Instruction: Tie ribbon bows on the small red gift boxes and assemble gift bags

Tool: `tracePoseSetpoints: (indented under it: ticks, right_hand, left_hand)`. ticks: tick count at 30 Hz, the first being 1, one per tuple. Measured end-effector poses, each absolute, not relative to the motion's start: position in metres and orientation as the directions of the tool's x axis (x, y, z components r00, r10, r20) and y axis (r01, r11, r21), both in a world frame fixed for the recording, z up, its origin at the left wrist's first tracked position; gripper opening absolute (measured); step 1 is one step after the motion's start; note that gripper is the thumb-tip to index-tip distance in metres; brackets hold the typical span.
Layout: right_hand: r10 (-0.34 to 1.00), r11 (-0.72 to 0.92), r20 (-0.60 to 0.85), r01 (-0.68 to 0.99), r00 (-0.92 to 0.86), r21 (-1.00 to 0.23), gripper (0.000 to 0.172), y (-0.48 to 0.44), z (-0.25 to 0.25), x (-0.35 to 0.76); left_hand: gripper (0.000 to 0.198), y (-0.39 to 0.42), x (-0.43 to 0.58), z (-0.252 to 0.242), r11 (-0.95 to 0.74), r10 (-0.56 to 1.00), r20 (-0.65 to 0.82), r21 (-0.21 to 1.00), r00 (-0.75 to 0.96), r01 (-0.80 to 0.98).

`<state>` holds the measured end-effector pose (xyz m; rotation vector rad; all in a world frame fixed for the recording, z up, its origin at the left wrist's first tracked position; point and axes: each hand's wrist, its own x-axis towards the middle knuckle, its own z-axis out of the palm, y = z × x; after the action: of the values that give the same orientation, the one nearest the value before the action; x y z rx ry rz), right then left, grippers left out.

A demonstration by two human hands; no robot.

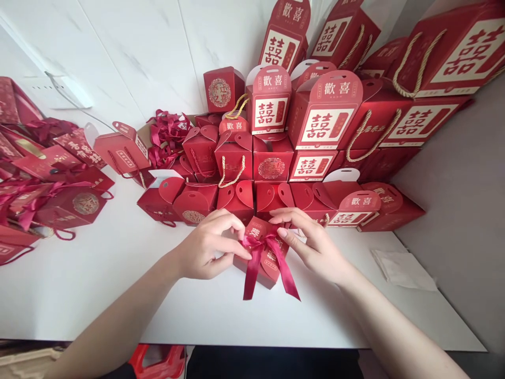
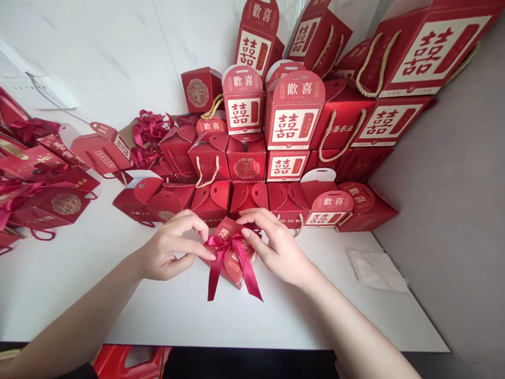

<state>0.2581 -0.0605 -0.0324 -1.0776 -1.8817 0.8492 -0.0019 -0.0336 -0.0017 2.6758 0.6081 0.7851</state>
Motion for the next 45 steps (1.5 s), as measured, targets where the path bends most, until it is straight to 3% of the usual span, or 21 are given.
tracePoseSetpoints:
  ticks: [5,10,15,23,32,35,38,42,45]
  right_hand:
    - [0.822,0.551,0.405,0.376,-0.401,-0.745,0.015,-0.064,-0.031,0.257]
    - [0.775,0.619,0.454,0.384,-0.440,-0.685,0.010,-0.065,-0.031,0.256]
    - [0.830,0.548,0.396,0.438,-0.393,-0.712,0.020,-0.065,-0.032,0.255]
    - [0.890,0.428,0.281,0.446,-0.359,-0.786,0.025,-0.064,-0.038,0.253]
    - [0.898,0.404,0.249,0.454,-0.362,-0.794,0.023,-0.071,-0.031,0.251]
    - [0.898,0.355,0.189,0.400,-0.397,-0.845,0.019,-0.072,-0.028,0.249]
    - [0.899,0.293,0.137,0.339,-0.417,-0.894,0.019,-0.071,-0.026,0.251]
    - [0.912,0.227,0.087,0.316,-0.401,-0.921,0.023,-0.068,-0.025,0.255]
    - [0.919,0.211,0.072,0.328,-0.388,-0.921,0.022,-0.067,-0.027,0.255]
  left_hand:
    - [0.039,-0.029,-0.007,-0.008,-0.922,0.385,0.526,0.176,0.758,0.346]
    - [0.041,-0.029,-0.007,-0.012,-0.923,0.357,0.507,0.059,0.785,0.381]
    - [0.035,-0.029,-0.005,-0.010,-0.909,0.338,0.507,-0.041,0.793,0.414]
    - [0.037,-0.028,-0.004,-0.011,-0.921,0.344,0.517,0.021,0.784,0.390]
    - [0.039,-0.030,-0.005,-0.015,-0.845,0.357,0.468,-0.208,0.808,0.493]
    - [0.029,-0.032,-0.005,-0.012,-0.825,0.366,0.457,-0.245,0.811,0.510]
    - [0.012,-0.035,-0.001,-0.008,-0.839,0.432,0.472,-0.103,0.769,0.534]
    - [0.012,-0.037,0.008,-0.007,-0.733,0.680,0.369,0.350,0.633,0.583]
    - [0.015,-0.036,0.014,-0.013,-0.610,0.765,0.259,0.585,0.589,0.535]
